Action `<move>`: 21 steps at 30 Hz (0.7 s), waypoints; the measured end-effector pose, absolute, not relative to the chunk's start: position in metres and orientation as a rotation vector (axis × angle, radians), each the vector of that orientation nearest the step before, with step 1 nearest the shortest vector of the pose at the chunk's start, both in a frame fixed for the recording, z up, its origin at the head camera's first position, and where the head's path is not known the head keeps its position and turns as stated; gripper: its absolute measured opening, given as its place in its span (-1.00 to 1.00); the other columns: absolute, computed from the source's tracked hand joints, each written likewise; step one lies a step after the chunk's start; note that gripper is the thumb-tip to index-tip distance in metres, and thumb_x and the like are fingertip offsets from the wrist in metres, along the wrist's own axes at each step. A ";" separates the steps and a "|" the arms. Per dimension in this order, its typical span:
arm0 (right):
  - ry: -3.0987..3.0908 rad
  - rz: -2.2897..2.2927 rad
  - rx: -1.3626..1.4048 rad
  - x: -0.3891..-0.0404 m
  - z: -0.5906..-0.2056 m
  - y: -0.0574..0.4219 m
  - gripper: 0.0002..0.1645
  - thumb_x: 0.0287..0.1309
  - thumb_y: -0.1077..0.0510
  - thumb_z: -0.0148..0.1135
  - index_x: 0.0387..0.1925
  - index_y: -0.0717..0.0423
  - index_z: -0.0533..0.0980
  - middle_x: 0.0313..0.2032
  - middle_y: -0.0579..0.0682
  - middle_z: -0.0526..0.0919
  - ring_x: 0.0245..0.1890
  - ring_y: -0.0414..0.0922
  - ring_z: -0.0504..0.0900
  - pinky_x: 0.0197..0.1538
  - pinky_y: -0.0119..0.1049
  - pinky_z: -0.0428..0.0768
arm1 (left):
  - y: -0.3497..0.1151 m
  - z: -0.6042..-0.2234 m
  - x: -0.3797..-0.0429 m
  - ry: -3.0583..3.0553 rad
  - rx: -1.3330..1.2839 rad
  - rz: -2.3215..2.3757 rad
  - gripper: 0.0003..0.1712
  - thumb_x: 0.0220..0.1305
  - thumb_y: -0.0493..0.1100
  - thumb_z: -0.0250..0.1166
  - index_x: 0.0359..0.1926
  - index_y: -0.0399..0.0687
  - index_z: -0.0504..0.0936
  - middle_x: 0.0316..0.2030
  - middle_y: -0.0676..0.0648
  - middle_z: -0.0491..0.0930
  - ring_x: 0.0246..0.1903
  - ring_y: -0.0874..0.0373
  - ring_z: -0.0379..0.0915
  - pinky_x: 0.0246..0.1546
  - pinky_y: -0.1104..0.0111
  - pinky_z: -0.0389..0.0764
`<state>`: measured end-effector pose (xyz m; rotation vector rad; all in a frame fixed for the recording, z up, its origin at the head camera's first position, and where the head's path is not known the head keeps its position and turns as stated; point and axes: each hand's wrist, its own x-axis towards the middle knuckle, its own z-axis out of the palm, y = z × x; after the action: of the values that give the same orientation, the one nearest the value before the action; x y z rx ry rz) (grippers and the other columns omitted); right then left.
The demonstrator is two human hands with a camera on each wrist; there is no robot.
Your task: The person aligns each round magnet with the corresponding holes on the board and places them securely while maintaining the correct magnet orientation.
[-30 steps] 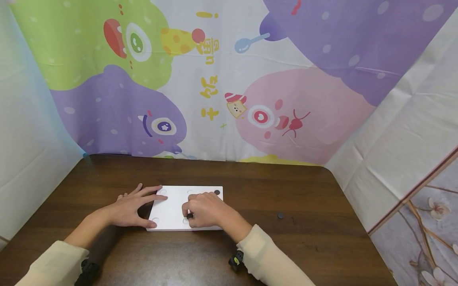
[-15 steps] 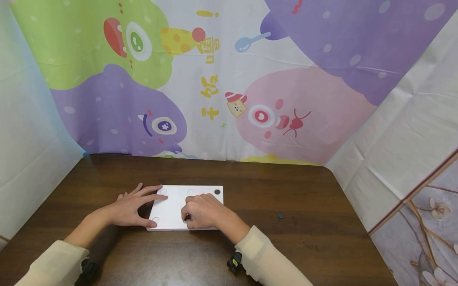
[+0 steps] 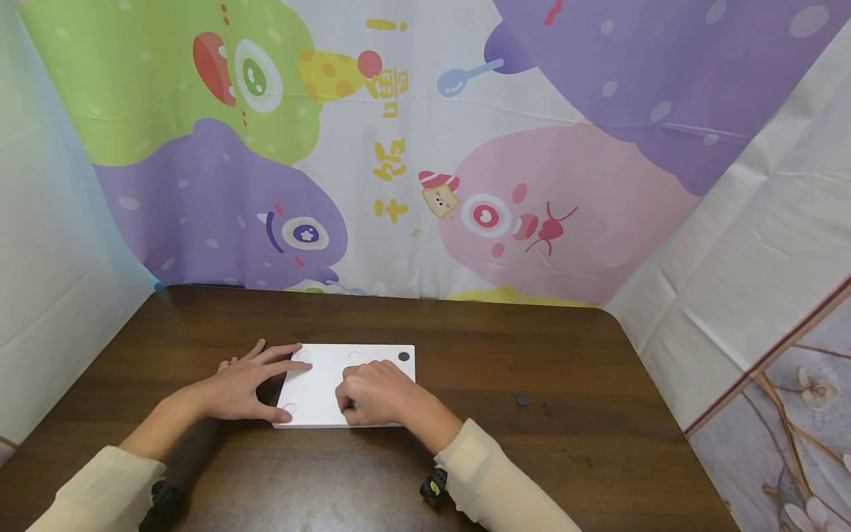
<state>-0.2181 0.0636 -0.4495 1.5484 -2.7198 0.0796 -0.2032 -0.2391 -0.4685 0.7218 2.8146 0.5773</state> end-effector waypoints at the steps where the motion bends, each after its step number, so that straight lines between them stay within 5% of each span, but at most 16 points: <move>1: -2.718 0.083 1.553 -0.218 -0.449 0.063 -0.96 0.30 0.04 0.56 -0.25 -0.21 0.87 -0.25 -0.21 0.81 -0.40 -0.28 0.69 -0.38 -0.43 0.47 | -0.239 -0.468 -0.203 2.813 0.721 0.578 0.07 0.19 0.49 0.58 0.64 0.32 0.50 0.78 -0.14 0.17 0.62 -0.91 -0.08 0.14 -0.67 0.37; 17: -2.716 0.127 1.565 -0.217 -0.450 0.066 -0.94 0.34 0.06 0.55 -0.26 -0.18 0.88 -0.28 -0.19 0.77 -0.46 -0.36 0.52 -0.38 -0.48 0.38 | -0.239 -0.466 -0.201 2.811 0.718 0.584 0.05 0.18 0.47 0.61 0.63 0.33 0.51 0.78 -0.15 0.17 0.63 -0.91 -0.11 0.07 -0.43 0.42; 21: -2.730 0.133 1.564 -0.217 -0.450 0.066 -0.94 0.36 0.05 0.53 -0.25 -0.19 0.87 -0.27 -0.19 0.77 -0.46 -0.37 0.49 -0.38 -0.49 0.36 | -0.239 -0.465 -0.201 2.813 0.724 0.582 0.05 0.18 0.45 0.62 0.63 0.32 0.51 0.78 -0.15 0.17 0.63 -0.91 -0.10 0.11 -0.55 0.41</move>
<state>-0.2168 0.0662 -0.4501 1.5638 -2.7299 0.1333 -0.2007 -0.2385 -0.4654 0.7235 2.8129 0.5815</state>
